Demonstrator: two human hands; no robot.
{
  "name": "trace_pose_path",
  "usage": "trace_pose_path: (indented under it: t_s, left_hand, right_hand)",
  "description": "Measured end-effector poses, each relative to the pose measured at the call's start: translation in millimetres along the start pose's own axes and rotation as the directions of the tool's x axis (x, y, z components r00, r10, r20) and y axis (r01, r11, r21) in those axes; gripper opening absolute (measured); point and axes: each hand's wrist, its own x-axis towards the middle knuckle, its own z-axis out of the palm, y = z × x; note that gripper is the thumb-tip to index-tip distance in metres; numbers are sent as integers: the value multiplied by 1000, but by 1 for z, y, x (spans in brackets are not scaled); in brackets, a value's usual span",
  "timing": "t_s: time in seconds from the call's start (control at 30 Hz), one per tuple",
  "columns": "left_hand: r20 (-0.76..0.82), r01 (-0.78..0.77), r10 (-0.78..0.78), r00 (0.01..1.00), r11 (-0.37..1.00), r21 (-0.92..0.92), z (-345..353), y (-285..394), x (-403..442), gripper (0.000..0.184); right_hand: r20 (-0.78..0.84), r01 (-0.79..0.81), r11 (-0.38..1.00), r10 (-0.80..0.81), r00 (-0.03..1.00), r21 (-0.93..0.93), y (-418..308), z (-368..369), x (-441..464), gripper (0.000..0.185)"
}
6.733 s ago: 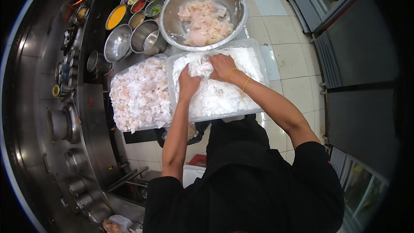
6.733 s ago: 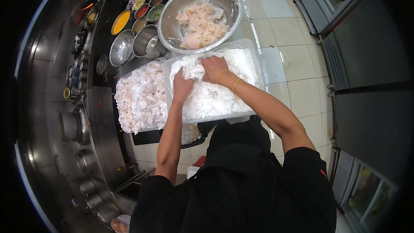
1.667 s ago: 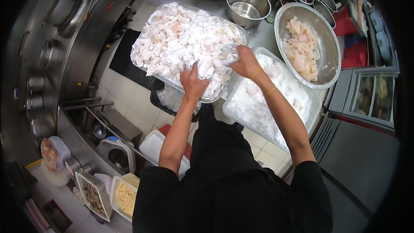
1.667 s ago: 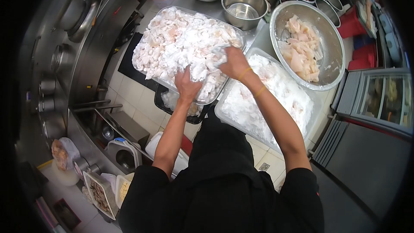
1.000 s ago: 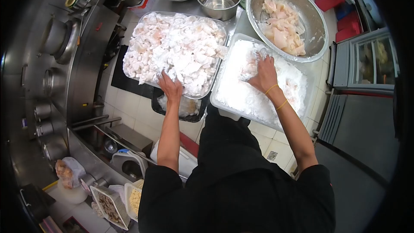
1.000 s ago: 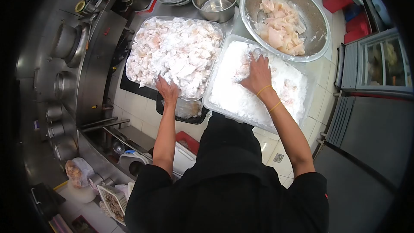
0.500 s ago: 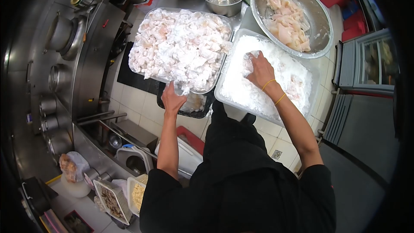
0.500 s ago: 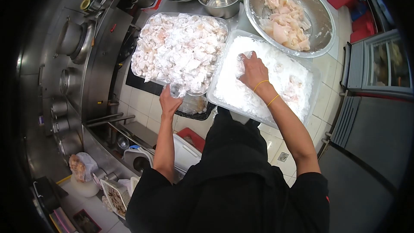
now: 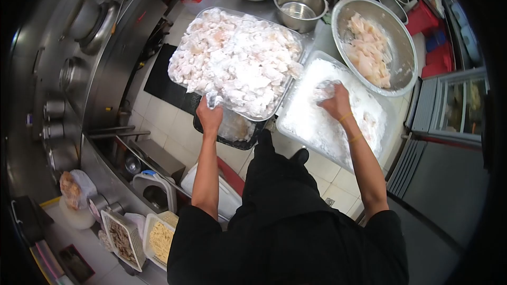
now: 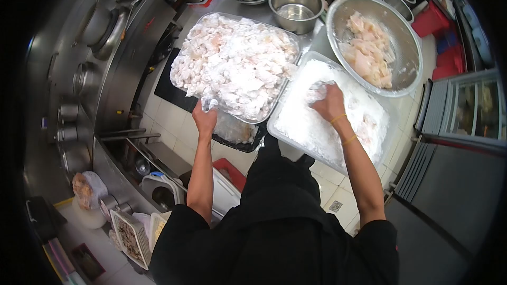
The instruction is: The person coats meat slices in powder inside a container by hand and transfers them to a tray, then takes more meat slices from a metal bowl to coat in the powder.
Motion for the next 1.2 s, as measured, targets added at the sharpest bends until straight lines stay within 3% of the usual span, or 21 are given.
trace_pose_path:
  t_s: [0.1,0.17,0.23,0.3,0.33,0.37,0.43,0.5,0.53,0.63,0.67,0.77,0.8,0.9,0.97,1.03,1.07,1.1,1.13,1.17,1.2]
  left_hand:
    - [-67,89,-104,992,975,-204,-5,-20,4,24]
    - [-75,183,-226,971,910,-372,-6,-35,8,24]
    - [-128,161,-226,966,908,-388,-7,-42,11,23]
    - [-167,176,-263,950,896,-408,-10,-45,16,23]
    - [-181,200,-300,937,883,-425,-11,-46,19,22]
    - [-192,224,-335,923,870,-440,-14,-47,23,22]
    - [-209,258,-362,909,879,-401,-17,-44,32,21]
    - [-240,226,-323,916,906,-359,-18,-38,40,20]
    - [-217,242,-332,918,902,-358,-16,-44,46,25]
    - [-167,119,-120,979,993,-15,-14,-45,55,31]
    - [-171,115,-122,978,992,-50,-2,-76,56,35]
    - [-105,49,-29,994,980,193,-10,-57,58,36]
    - [-161,0,24,987,990,144,-15,-39,57,27]
    - [-181,-71,96,979,988,141,-17,-4,57,29]
    - [-137,-72,67,988,997,-25,-4,52,44,26]
    - [99,-176,189,977,976,-124,13,86,26,33]
    - [195,-257,288,938,951,-170,20,110,17,35]
    - [337,-287,351,874,931,-224,33,134,5,39]
    - [505,-275,396,767,914,-299,52,156,-6,44]
    - [570,-373,486,663,874,-312,70,183,-17,45]
    - [627,-461,557,545,823,-331,90,206,-29,47]
  right_hand:
    - [52,-232,966,227,972,113,-32,-15,21,44]
    - [83,2,989,-14,996,146,-61,-6,47,46]
    - [66,220,932,-248,966,288,-109,18,71,46]
    - [85,386,898,-411,908,212,-136,78,99,48]
    - [131,327,881,-389,912,342,-149,121,110,45]
    - [197,411,878,-460,866,245,-181,131,115,43]
    - [353,347,930,-366,861,119,-215,182,126,36]
    - [484,403,915,-346,804,-15,-233,221,135,29]
    - [498,429,902,-345,796,-60,-237,230,135,28]
    - [541,484,869,-361,760,-101,-239,239,135,26]
    - [548,483,868,-351,759,-113,-233,234,136,26]
    - [311,442,896,-407,859,-48,-216,176,120,27]
    - [247,414,910,-395,885,-28,-211,147,112,26]
    - [1,305,952,-305,952,1,-166,55,61,35]
    - [-81,113,987,-104,991,115,-112,11,15,47]
    - [-206,-2,1000,5,979,18,-56,-31,-35,54]
    - [-179,-111,973,74,981,-203,-47,-57,-59,59]
    - [-43,-331,876,338,940,-352,-43,-82,-77,64]
    - [40,-414,802,476,879,-430,-35,-100,-94,81]
    - [65,-466,710,581,811,-528,-32,-108,-106,97]
    - [96,-413,711,557,825,-569,-14,-108,-120,103]
